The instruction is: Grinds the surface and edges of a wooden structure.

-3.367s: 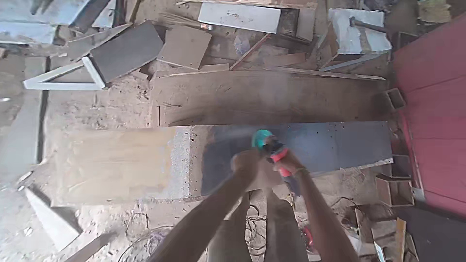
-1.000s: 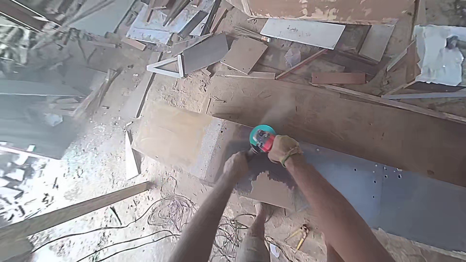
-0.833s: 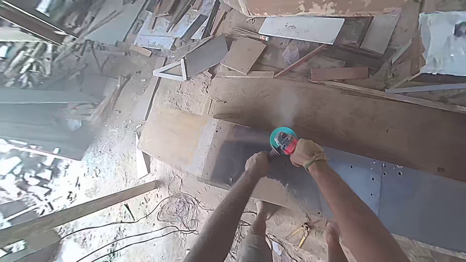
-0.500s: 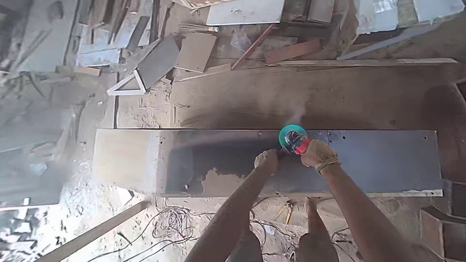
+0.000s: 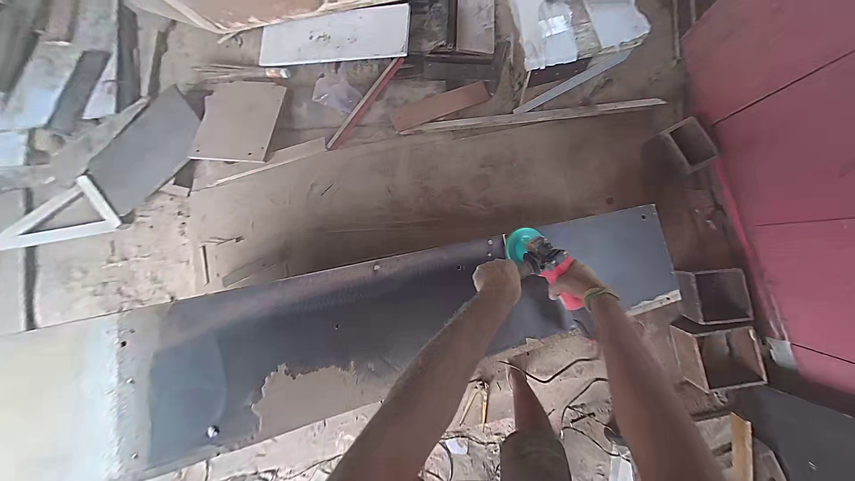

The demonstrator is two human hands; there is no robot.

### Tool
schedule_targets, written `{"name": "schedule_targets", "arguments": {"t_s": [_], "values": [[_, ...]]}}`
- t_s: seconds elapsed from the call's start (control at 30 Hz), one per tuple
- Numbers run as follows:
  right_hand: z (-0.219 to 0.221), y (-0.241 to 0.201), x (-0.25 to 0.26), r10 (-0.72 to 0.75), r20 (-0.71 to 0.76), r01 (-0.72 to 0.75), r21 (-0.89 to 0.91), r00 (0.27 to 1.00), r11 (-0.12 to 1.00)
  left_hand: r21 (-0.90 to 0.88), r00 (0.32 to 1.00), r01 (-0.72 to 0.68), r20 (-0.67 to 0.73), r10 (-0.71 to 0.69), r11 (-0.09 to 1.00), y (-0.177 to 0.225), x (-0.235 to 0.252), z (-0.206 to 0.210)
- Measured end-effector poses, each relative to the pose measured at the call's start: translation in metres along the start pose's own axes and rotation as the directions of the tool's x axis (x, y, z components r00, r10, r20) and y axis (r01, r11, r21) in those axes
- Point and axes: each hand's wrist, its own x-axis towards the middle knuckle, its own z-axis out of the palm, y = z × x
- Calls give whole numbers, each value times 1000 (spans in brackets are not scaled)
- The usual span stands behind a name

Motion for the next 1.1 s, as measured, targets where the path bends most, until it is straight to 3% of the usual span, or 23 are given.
{"name": "schedule_targets", "arguments": {"t_s": [0.17,0.4,0.53,0.67,0.87,1.0,1.1], "values": [[44,-52,-16,-210,41,200,163,977,966,101,994,87,-71,-80,991,-62,-34,-21],[99,-150,-69,-356,123,355,31,926,934,84,970,242,-50,-238,967,-183,-77,-6],[145,-216,-125,-383,163,399,-78,909,914,-54,952,305,-19,-306,951,-273,-116,13],[214,-305,-186,-452,170,481,-223,876,848,-277,910,403,19,-414,872,-388,-156,38],[307,-416,-272,-536,191,565,-382,822,731,-408,860,459,-19,-510,789,-547,-194,84],[332,-472,-310,-558,216,590,-442,801,676,-427,835,487,-28,-550,762,-613,-200,105],[317,-499,-326,-576,242,612,-485,781,625,-495,860,419,-53,-508,761,-636,-186,109]]}}
